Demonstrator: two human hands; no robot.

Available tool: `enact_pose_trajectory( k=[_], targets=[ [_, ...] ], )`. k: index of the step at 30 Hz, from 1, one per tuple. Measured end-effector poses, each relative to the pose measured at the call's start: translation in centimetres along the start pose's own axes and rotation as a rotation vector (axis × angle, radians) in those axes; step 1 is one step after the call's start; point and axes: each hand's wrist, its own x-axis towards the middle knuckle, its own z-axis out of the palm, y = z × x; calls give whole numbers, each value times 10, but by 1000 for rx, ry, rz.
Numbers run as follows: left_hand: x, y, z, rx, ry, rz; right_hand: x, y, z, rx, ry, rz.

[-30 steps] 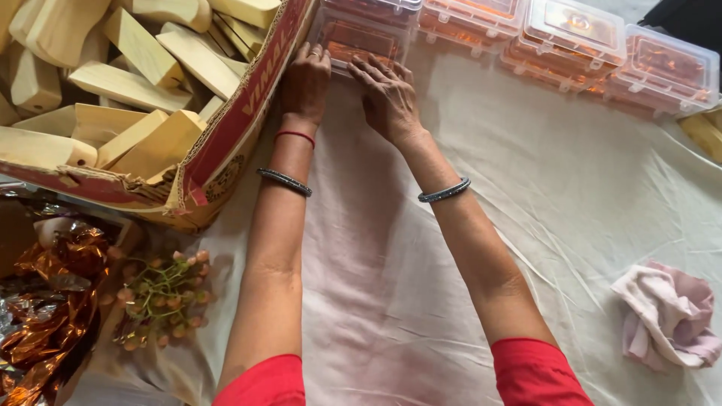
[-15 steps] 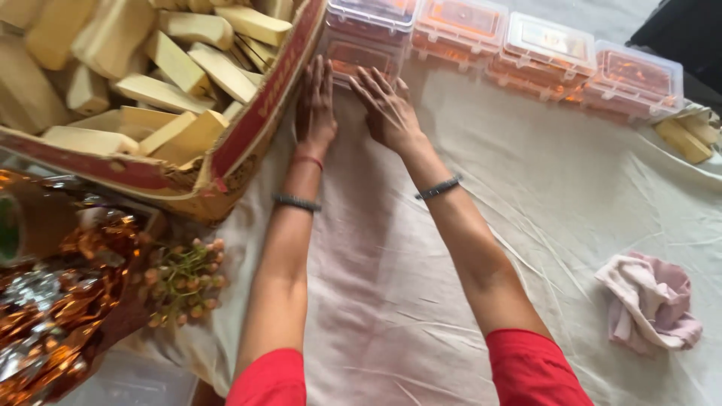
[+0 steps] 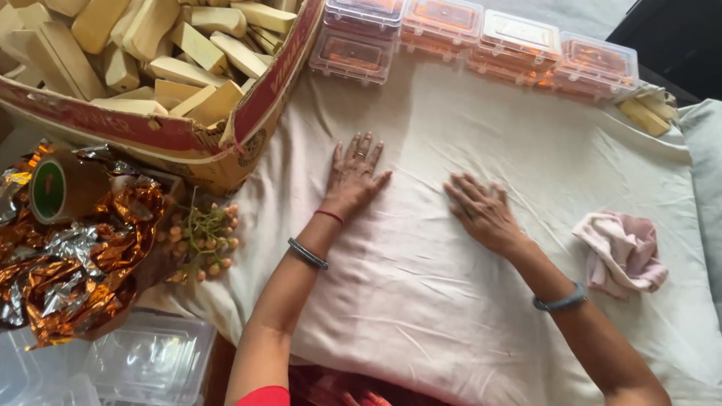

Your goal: The person wraps rectangular blocks in orange foil, then places them into a clear plastic container. They wipe the container with a cloth before closing it and setting it aside.

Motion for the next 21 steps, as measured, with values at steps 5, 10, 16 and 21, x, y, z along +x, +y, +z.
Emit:
enact_pose_trajectory(
  k=[5, 10, 16, 21],
  targets=[
    [-32, 30, 8, 2, -1, 98, -79, 50, -8, -360, 71, 224],
    [-65, 53, 7, 2, 52, 232, -159, 113, -26, -422, 91, 554],
    [-72, 58, 12, -25, 92, 270, -214, 101, -42, -97, 213, 819],
    [-72, 56, 11, -45, 116, 275, -205, 101, -52, -196, 182, 765]
  ],
)
